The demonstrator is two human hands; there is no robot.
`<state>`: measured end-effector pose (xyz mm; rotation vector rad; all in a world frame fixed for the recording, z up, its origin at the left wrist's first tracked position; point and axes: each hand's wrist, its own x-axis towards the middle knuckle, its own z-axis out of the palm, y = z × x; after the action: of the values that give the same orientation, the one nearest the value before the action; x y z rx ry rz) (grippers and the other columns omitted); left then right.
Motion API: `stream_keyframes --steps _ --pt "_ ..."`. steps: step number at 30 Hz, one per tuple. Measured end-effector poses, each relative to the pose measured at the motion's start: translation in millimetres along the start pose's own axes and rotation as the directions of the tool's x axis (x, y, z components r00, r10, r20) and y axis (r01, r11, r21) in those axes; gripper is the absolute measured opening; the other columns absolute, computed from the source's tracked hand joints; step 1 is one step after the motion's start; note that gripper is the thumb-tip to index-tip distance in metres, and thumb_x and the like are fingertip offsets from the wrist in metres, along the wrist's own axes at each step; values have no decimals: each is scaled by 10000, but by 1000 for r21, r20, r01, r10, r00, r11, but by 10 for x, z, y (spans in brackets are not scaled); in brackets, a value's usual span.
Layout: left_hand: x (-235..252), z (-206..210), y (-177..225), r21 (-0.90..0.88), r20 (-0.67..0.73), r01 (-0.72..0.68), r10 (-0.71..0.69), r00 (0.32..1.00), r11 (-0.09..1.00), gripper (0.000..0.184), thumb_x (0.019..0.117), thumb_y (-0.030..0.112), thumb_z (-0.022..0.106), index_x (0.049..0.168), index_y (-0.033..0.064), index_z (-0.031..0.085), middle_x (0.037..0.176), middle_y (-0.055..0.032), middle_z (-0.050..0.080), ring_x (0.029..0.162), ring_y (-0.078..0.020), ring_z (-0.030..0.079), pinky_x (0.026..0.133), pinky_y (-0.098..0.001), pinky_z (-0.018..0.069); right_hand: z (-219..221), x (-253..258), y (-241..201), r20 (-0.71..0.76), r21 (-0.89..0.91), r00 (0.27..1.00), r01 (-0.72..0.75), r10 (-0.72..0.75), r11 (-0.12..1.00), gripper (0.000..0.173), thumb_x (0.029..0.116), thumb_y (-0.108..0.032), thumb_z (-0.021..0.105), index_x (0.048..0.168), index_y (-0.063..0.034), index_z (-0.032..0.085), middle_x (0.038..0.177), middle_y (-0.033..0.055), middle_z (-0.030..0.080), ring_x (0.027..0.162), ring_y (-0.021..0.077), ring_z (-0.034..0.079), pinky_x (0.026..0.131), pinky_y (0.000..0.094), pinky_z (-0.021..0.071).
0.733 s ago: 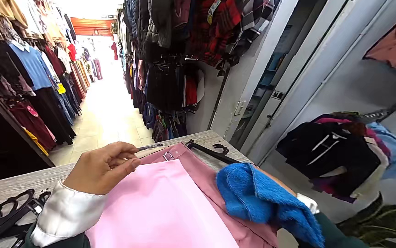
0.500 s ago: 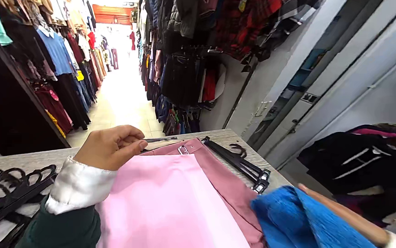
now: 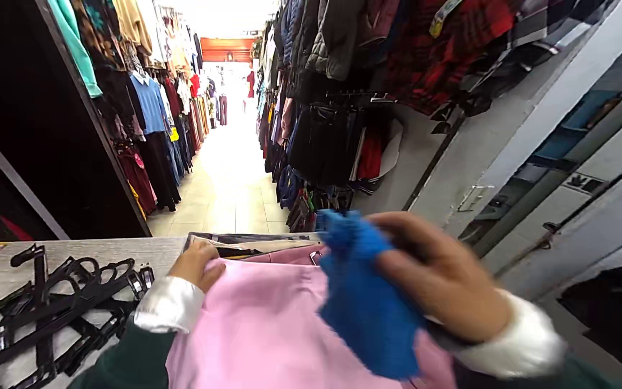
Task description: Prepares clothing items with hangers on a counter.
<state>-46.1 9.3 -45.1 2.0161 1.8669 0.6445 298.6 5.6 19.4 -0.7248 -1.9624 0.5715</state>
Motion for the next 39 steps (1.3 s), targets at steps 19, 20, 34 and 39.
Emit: stream_keyframes --steps 19,20,34,39 --pt "-708 523 -73 -41 -157 -630 617 771 776 256 901 222 740 763 19 669 778 -130 699 787 -263 703 780 -435 560 1337 484 861 509 -220 851 272 -128 937 318 924 -294 731 1189 -118 731 1091 98 728 1006 260 705 885 518 580" --pt "-708 529 -85 -12 -194 -581 568 799 814 220 890 208 760 809 14 697 827 -128 714 836 -263 713 814 -448 569 1411 480 968 585 -265 811 204 -11 942 300 927 -238 746 1182 -80 741 1108 159 731 1035 337 699 918 589 544" --pt "-1056 -783 -994 107 -259 721 -681 685 684 325 1036 124 583 1304 -53 633 1415 -301 554 1394 -452 468 1170 -588 332 687 634 1018 51 -290 995 -65 83 955 374 1049 -345 551 1278 -70 659 1104 189 712 974 332 703 862 595 528" --pt "-1311 -675 -1446 168 -272 767 -719 640 619 341 967 162 711 1279 29 683 1400 -249 578 1386 -435 463 1115 -651 337 733 603 928 72 -244 987 -125 147 962 313 1072 -308 517 1315 -156 644 1089 127 723 941 298 710 823 574 540"
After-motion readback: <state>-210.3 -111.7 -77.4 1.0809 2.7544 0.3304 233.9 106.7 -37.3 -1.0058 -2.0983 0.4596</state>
